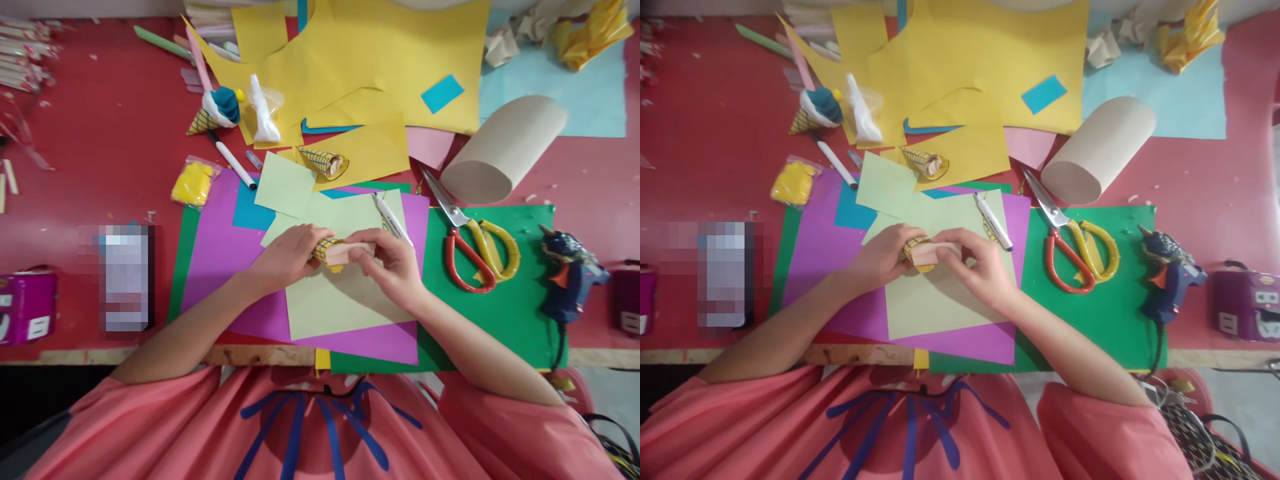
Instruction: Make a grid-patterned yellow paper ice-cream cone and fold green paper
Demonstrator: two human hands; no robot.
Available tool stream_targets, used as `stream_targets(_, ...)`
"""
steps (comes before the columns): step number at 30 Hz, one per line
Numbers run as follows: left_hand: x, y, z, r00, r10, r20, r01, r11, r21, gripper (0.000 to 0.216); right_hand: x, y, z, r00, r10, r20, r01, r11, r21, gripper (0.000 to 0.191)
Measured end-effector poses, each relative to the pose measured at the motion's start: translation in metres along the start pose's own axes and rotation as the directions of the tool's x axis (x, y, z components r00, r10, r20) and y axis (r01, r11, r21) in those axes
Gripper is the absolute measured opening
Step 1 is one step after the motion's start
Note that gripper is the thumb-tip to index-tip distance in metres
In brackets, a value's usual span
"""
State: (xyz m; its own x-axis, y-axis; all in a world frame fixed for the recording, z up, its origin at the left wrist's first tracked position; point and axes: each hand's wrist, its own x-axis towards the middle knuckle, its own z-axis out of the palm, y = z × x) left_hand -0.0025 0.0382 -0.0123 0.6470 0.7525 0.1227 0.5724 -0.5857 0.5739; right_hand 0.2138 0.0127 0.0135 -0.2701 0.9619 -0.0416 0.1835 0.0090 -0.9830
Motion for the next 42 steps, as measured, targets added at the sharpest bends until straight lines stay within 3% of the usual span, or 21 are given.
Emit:
stream_targets(8, 0.006, 0.009, 0.002, 0.991, -0.101, 0.091, 0.093, 0.992, 0.089, 0.024, -0.006, 0.001, 0.010, 0.988, -0.146, -0.057, 0.133, 0.973, -0.190, 0.007)
stream_targets(14, 0.006, 0.012, 0.008, 0.989, -0.103, 0.109, 0.088, 0.987, 0.135, 0.021, -0.008, 0.006, 0.013, 0.952, -0.307, -0.018, 0.284, 0.901, -0.328, 0.007)
stream_targets(17, 0.004, 0.012, 0.011, 0.996, -0.062, 0.061, 0.053, 0.989, 0.136, 0.025, -0.005, 0.006, 0.013, 0.931, -0.364, -0.035, 0.327, 0.872, -0.364, 0.007)
stream_targets(20, 0.004, 0.012, 0.014, 0.999, -0.031, 0.019, 0.029, 0.993, 0.111, 0.026, -0.003, 0.003, 0.014, 0.947, -0.316, -0.063, 0.277, 0.897, -0.344, 0.008)
stream_targets(25, 0.005, 0.011, 0.011, 0.995, -0.059, 0.075, 0.052, 0.994, 0.094, 0.023, 0.003, 0.003, 0.014, 0.988, -0.067, -0.138, 0.035, 0.975, -0.220, 0.022)
stream_targets(30, 0.002, 0.012, 0.006, 1.000, 0.005, 0.000, -0.005, 0.998, -0.065, 0.048, 0.008, 0.004, 0.011, 0.997, 0.063, -0.046, -0.070, 0.983, -0.170, 0.026)
stream_targets(34, 0.005, 0.021, 0.000, 0.997, -0.081, 0.022, 0.083, 0.978, -0.189, 0.045, 0.007, 0.000, 0.010, 0.998, 0.005, -0.067, -0.022, 0.966, -0.256, 0.017)
stream_targets(37, 0.014, 0.029, -0.008, 0.988, -0.136, 0.070, 0.146, 0.975, -0.170, 0.025, 0.005, -0.003, 0.010, 0.990, -0.094, -0.105, 0.058, 0.952, -0.302, 0.013)
stream_targets(42, 0.034, 0.037, -0.023, 0.966, -0.148, 0.212, 0.183, 0.970, -0.158, 0.021, 0.005, 0.000, 0.009, 0.967, -0.195, -0.165, 0.128, 0.929, -0.347, 0.012)
